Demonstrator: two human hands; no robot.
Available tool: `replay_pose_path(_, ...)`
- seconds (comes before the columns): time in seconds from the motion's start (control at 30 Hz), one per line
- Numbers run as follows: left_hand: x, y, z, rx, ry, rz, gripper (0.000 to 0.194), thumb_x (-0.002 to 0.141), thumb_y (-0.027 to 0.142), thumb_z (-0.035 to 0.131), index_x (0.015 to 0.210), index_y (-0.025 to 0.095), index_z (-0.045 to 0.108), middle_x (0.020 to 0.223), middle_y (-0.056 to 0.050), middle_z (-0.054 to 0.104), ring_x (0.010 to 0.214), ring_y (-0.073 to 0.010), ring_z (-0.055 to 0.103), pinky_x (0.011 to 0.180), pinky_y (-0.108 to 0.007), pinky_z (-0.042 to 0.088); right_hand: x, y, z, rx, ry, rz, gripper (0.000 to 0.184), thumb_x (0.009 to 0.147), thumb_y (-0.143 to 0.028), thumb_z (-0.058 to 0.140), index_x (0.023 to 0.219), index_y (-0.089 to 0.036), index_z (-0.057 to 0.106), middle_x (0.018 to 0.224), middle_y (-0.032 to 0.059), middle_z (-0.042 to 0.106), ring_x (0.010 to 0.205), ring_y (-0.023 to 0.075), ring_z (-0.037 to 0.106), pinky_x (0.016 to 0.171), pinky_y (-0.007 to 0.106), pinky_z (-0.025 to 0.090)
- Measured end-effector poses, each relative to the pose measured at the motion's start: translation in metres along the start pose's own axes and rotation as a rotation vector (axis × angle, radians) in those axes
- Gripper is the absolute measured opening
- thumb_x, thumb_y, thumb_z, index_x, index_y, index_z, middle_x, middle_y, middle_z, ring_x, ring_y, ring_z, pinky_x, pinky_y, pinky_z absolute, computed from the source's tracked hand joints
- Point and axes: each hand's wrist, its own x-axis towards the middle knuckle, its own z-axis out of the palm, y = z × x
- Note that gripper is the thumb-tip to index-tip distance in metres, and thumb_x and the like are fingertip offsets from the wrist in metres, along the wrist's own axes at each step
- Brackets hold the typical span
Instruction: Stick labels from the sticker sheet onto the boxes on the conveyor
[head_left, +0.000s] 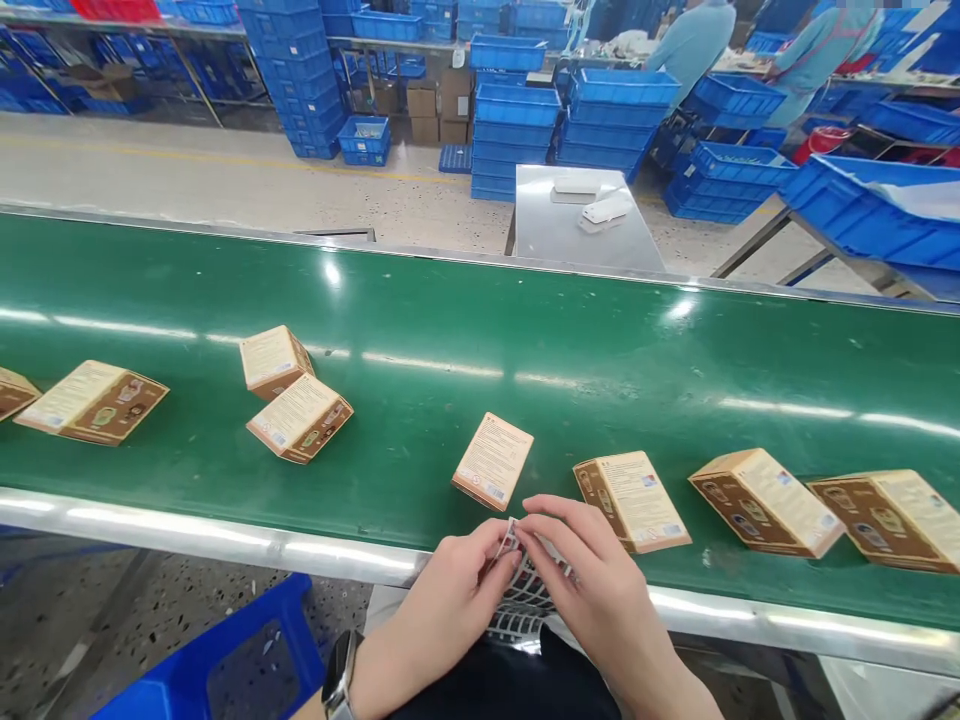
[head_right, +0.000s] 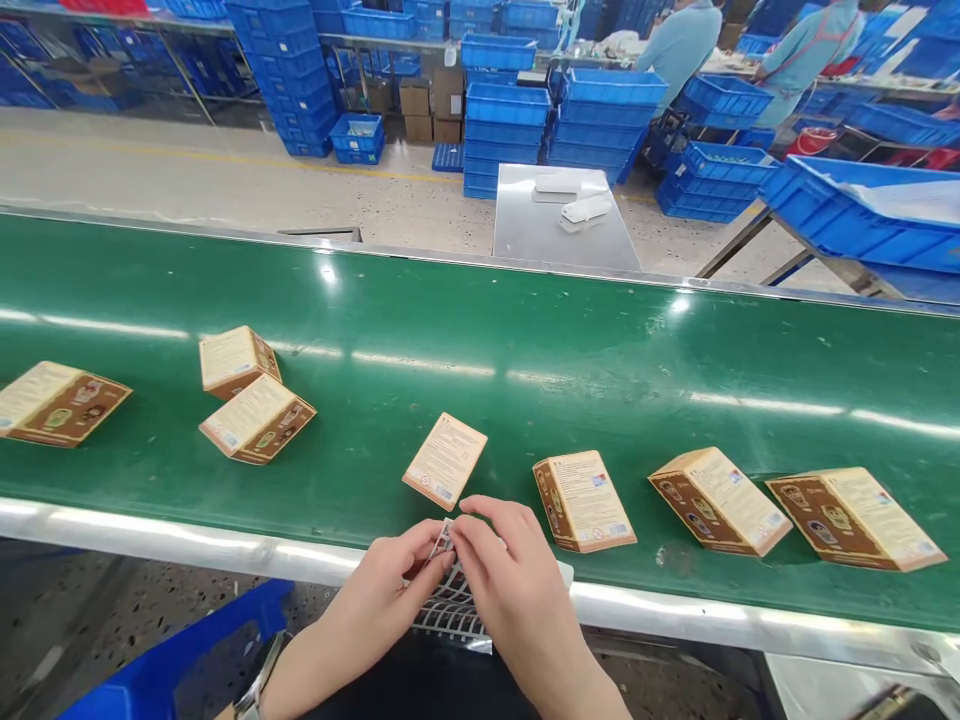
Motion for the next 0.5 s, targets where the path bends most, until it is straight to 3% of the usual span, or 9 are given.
replay_pose_path(0.03, -0.001, 0.000, -0.001, 0.005, 0.021, -0.012, 0.020, 0.100, 0.030, 0.045, 0.085, 0.019, 0.055, 0.068, 0.006, 0.051, 0.058, -0.0100, 0.040, 0.056, -0.024, 0.031, -0.001, -0.002, -0.001, 0.003, 0.003, -0.024, 0.014, 0.096, -0.017, 0.057, 0.097, -0.026, 0.068, 0.105, 0.0076, 0.071, 0.096, 0.0263, 0.067, 0.085, 0.043, 0.053)
replay_pose_path(0.1, -0.002, -0.001, -0.008, 0.013, 0.049, -0.043, 0.022, 0.099, 0.030, 0.045, 0.084, 0.019, 0.056, 0.068, 0.005, 0.054, 0.059, -0.0110, 0.045, 0.056, -0.024, 0.034, -0.002, -0.002, -0.001, 0.089, 0.035, 0.085, 0.010, 0.096, -0.021, 0.059, 0.093, -0.026, 0.067, 0.108, 0.0077, 0.071, 0.105, 0.0291, 0.065, 0.091, 0.047, 0.050)
replay_pose_path(0.17, -0.002, -0.003, -0.018, 0.065, 0.085, -0.019, 0.021, 0.098, 0.029, 0.048, 0.082, 0.019, 0.058, 0.073, 0.002, 0.060, 0.067, -0.0137, 0.053, 0.062, -0.025, 0.042, 0.001, 0.007, 0.002, 0.259, 0.115, 0.338, 0.008, 0.096, -0.033, 0.060, 0.096, -0.027, 0.065, 0.117, 0.0084, 0.068, 0.111, 0.0295, 0.063, 0.094, 0.047, 0.050)
replay_pose_path(0.23, 0.001, -0.008, -0.029, 0.151, 0.105, 0.097, 0.019, 0.096, 0.026, 0.052, 0.080, 0.020, 0.060, 0.094, -0.004, 0.068, 0.094, -0.0202, 0.061, 0.082, -0.031, 0.049, 0.008, 0.027, 0.009, 0.451, 0.193, 0.569, 0.021, 0.095, -0.044, 0.061, 0.106, -0.027, 0.064, 0.128, 0.0082, 0.064, 0.117, 0.0284, 0.061, 0.100, 0.046, 0.048)
replay_pose_path(0.27, 0.004, -0.012, -0.034, 0.195, 0.094, 0.163, 0.017, 0.094, 0.025, 0.054, 0.080, 0.020, 0.062, 0.112, -0.007, 0.068, 0.113, -0.0247, 0.057, 0.095, -0.037, 0.047, 0.013, 0.038, 0.013, 0.543, 0.211, 0.632, 0.027, 0.093, -0.048, 0.063, 0.110, -0.027, 0.064, 0.130, 0.0076, 0.063, 0.118, 0.0279, 0.061, 0.103, 0.045, 0.047)
replay_pose_path(0.33, 0.011, -0.020, -0.038, 0.262, 0.008, 0.253, 0.016, 0.094, 0.024, 0.056, 0.080, 0.020, 0.063, 0.143, -0.006, 0.055, 0.142, -0.0318, 0.034, 0.113, -0.049, 0.036, 0.024, 0.061, 0.023, 0.706, 0.209, 0.695, 0.035, 0.089, -0.053, 0.067, 0.110, -0.026, 0.066, 0.129, 0.0069, 0.064, 0.118, 0.0274, 0.061, 0.104, 0.044, 0.045)
replay_pose_path(0.4, 0.019, -0.027, -0.037, 0.300, -0.085, 0.278, 0.018, 0.094, 0.023, 0.055, 0.079, 0.020, 0.064, 0.156, -0.002, 0.040, 0.151, -0.0338, 0.017, 0.117, -0.054, 0.030, 0.034, 0.076, 0.032, 0.813, 0.223, 0.732, 0.038, 0.084, -0.055, 0.072, 0.104, -0.023, 0.069, 0.122, 0.0073, 0.068, 0.113, 0.0272, 0.063, 0.102, 0.041, 0.048)
replay_pose_path(0.5, 0.027, -0.032, -0.027, 0.318, -0.128, 0.287, 0.019, 0.095, 0.021, 0.054, 0.077, 0.019, 0.063, 0.160, -0.001, 0.032, 0.152, -0.0325, 0.011, 0.118, -0.054, 0.032, 0.039, 0.081, 0.042, 0.841, 0.285, 0.788, 0.041, 0.077, -0.054, 0.078, 0.098, -0.020, 0.072, 0.112, 0.0090, 0.072, 0.103, 0.0278, 0.067, 0.091, 0.040, 0.053)
